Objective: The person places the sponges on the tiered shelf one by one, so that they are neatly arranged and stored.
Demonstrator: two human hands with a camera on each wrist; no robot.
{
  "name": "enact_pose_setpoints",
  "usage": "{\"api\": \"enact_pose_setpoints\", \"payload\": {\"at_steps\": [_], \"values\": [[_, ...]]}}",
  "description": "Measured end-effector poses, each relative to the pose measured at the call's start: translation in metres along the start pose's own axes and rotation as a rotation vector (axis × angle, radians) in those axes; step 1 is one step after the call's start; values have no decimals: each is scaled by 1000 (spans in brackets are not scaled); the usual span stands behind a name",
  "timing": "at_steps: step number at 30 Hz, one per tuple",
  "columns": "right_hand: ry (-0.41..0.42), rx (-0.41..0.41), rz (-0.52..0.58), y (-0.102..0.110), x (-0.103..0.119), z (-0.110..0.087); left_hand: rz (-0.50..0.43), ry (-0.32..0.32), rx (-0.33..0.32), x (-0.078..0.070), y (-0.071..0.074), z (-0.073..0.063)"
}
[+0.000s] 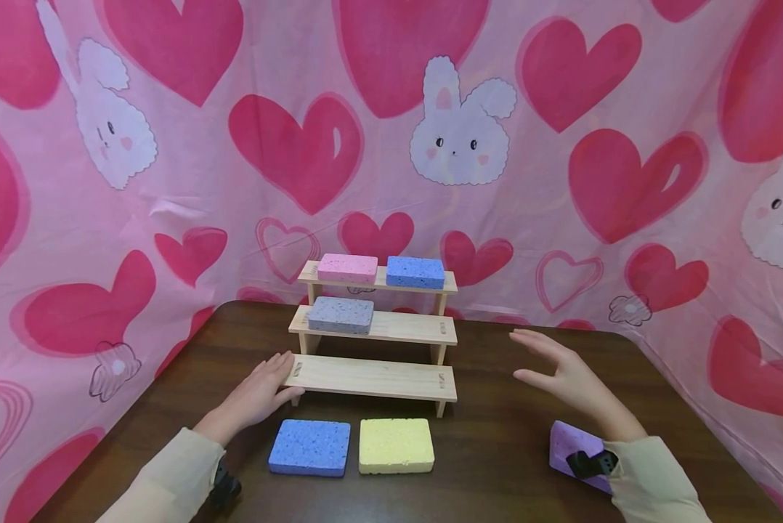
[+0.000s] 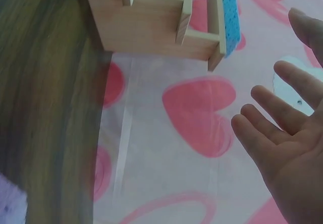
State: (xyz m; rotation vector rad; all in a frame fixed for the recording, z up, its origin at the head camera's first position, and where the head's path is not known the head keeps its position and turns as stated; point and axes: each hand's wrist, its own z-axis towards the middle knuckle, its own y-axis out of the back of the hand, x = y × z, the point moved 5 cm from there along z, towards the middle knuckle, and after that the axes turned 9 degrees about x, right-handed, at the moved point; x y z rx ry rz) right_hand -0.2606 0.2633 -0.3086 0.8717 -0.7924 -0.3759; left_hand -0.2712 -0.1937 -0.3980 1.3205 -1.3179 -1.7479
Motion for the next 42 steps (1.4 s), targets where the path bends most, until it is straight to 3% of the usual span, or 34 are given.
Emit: {"api": "enact_pose_setpoints", "payload": {"at_steps": [9, 16, 26, 42], "values": [[-33, 28, 10, 4, -13, -25, -4, 9, 5, 1, 0, 1], [-147, 62, 7, 4, -31, -46, -8, 11, 7, 1, 0, 0], [-149, 133, -41, -1, -40, -70, -2, -2, 3, 0, 1, 0], [-67, 213, 52, -9, -61, -105, -1, -4, 5, 0, 0, 2]]}}
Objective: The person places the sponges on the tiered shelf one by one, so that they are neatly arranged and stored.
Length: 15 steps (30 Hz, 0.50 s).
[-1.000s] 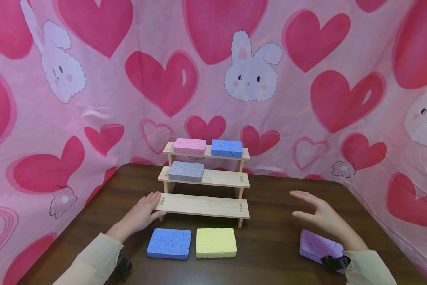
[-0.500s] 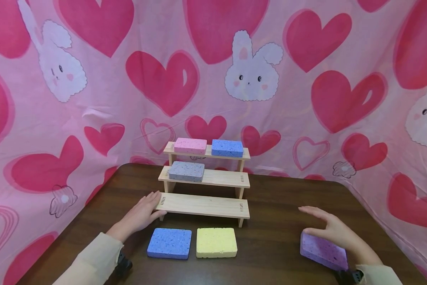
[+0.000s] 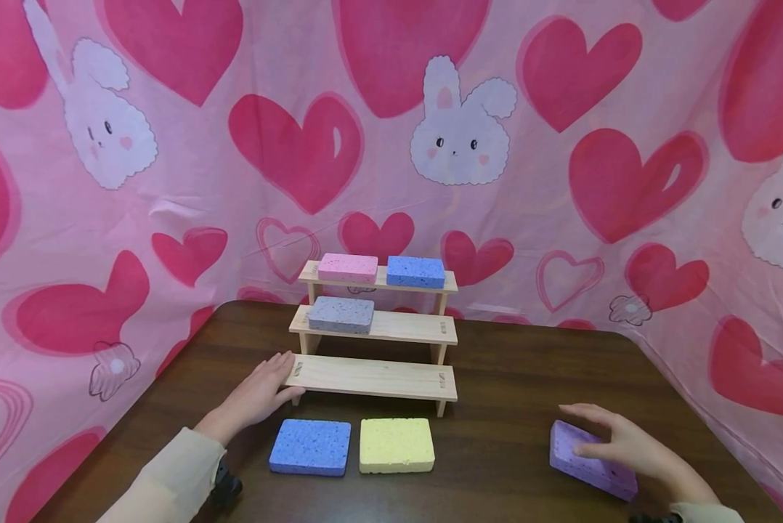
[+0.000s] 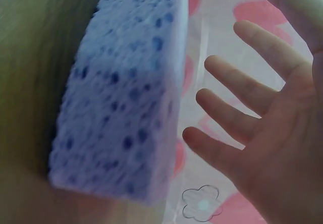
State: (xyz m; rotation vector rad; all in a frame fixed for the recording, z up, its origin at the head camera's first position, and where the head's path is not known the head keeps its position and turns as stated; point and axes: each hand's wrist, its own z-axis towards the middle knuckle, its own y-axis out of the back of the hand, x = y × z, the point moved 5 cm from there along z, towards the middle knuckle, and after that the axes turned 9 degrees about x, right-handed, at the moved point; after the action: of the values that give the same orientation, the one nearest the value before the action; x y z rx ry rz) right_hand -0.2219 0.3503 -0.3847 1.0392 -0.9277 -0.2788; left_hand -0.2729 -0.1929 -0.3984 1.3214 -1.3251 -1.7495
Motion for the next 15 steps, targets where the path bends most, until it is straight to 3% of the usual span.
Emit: {"api": "enact_pose_setpoints", "payload": {"at_steps": [5, 15], "values": [[5, 36, 11, -4, -7, -10, 0, 0, 1, 0, 0, -1], [50, 21, -47, -9, -13, -23, -2, -4, -3, 1, 0, -1]]}}
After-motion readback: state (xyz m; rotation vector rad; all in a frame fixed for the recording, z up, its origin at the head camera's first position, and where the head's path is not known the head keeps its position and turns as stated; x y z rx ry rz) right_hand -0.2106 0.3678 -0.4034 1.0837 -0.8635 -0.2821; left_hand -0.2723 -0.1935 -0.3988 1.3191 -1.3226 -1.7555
